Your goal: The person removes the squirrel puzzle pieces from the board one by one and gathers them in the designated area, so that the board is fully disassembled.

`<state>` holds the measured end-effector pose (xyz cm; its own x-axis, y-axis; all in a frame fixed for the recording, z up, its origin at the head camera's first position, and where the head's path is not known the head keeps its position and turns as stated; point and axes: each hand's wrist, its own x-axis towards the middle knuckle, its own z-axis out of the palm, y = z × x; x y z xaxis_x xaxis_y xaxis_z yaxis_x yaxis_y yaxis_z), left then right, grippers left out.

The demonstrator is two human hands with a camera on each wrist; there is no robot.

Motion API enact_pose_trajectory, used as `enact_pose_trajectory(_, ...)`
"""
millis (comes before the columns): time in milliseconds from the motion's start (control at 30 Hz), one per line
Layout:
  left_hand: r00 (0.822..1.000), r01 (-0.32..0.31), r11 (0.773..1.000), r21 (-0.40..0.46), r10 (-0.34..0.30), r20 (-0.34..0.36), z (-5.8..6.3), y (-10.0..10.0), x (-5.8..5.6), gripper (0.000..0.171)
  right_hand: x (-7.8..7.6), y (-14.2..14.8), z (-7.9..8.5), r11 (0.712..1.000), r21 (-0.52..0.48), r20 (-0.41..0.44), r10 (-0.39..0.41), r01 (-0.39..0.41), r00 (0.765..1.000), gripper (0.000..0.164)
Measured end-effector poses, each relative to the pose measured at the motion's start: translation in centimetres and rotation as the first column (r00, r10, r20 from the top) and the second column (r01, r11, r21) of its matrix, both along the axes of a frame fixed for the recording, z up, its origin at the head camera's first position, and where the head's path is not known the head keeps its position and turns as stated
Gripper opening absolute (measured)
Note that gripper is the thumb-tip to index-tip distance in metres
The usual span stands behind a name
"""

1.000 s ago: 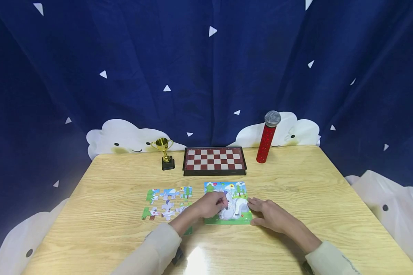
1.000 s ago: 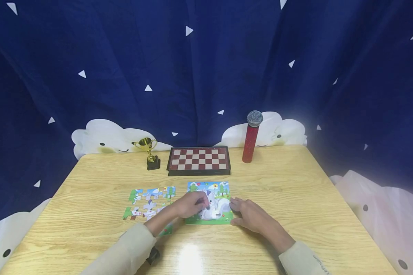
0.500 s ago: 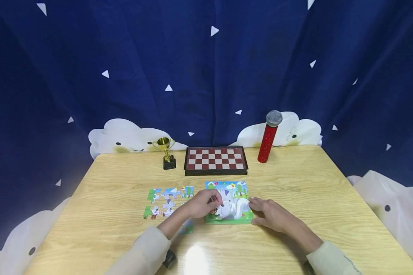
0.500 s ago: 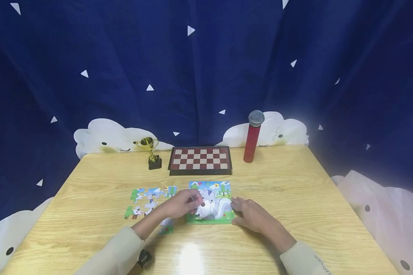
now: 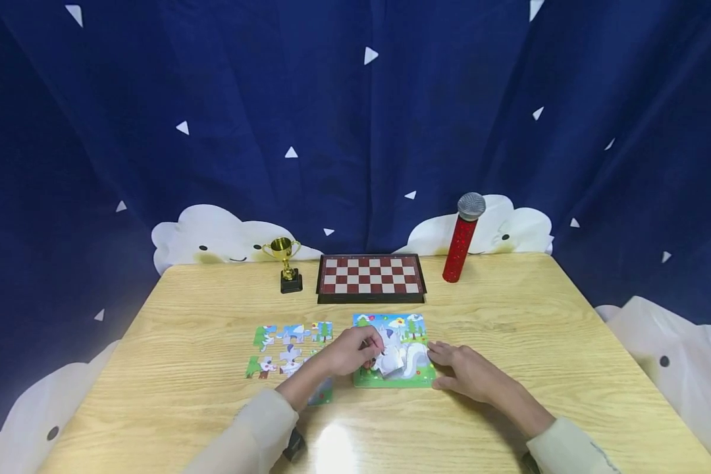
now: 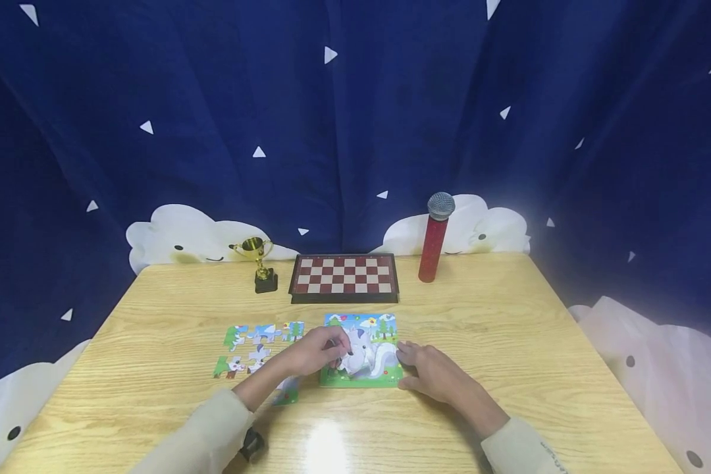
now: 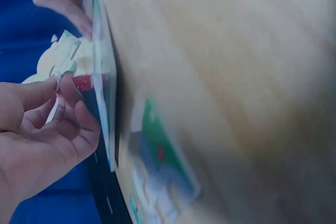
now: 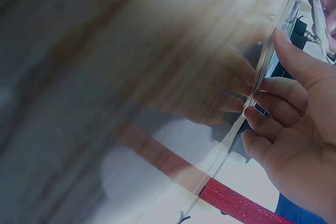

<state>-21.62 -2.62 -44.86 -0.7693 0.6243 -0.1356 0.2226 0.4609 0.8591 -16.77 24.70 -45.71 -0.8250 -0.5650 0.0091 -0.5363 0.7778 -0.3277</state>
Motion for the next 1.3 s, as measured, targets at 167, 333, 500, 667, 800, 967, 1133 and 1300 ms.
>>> enact_pose_trajectory(167, 0.998, 0.004, 1.0, -0.027, -0.005, -0.055, 0.6, -1.9, -0.4, 0.013, -0.1, 0.0, 0.0, 1.0, 0.006, -0.007, 0.006, -0.006, 1.0, 0.056)
enact_pose_trajectory(333, 0.997, 0.0, 0.998, -0.061, -0.004, -0.078, 1.0, -4.7, -0.4, 0.014, 0.0, -0.1, 0.1, 1.0, 0.002, 0.002, 0.001, -0.001, 1.0, 0.056)
enact_pose_trajectory(500, 0.996, -0.01, 0.997, -0.078, 0.003, -0.086, 1.1, -7.7, 0.0, 0.013, 0.0, -0.2, 0.0, 1.0, 0.008, 0.024, -0.006, 0.006, 1.0, 0.056)
enact_pose_trajectory(667, 0.998, -0.008, 0.996, -0.086, 0.003, -0.06, 1.5, -10.5, 0.4, 0.014, 0.0, -0.1, 0.1, 1.0, 0.008, 0.014, -0.004, 0.004, 1.0, 0.057)
enact_pose_trajectory(800, 0.997, 0.013, 0.994, -0.106, -0.021, -0.069, 1.9, -12.5, 0.8, 0.012, -0.1, 0.0, 0.1, 1.0, 0.013, 0.006, 0.003, -0.003, 1.0, 0.056)
enact_pose_trajectory(967, 0.996, 0.043, 0.988, -0.148, -0.054, -0.071, 1.7, -14.0, 1.1, 0.011, 0.0, 0.0, 0.1, 1.0, 0.026, 0.019, -0.009, 0.009, 1.0, 0.057)
enact_pose_trajectory(1133, 0.994, 0.077, 0.978, -0.195, -0.09, -0.061, 1.5, -14.6, 1.6, 0.012, -0.2, 0.1, -0.1, 1.0, 0.028, 0.019, -0.009, 0.009, 1.0, 0.057)
enact_pose_trajectory(1300, 0.991, 0.079, 0.974, -0.214, -0.1, -0.087, 1.4, -14.6, 1.9, 0.012, -0.2, 0.0, -0.1, 1.0, 0.014, 0.025, -0.007, 0.007, 1.0, 0.057)
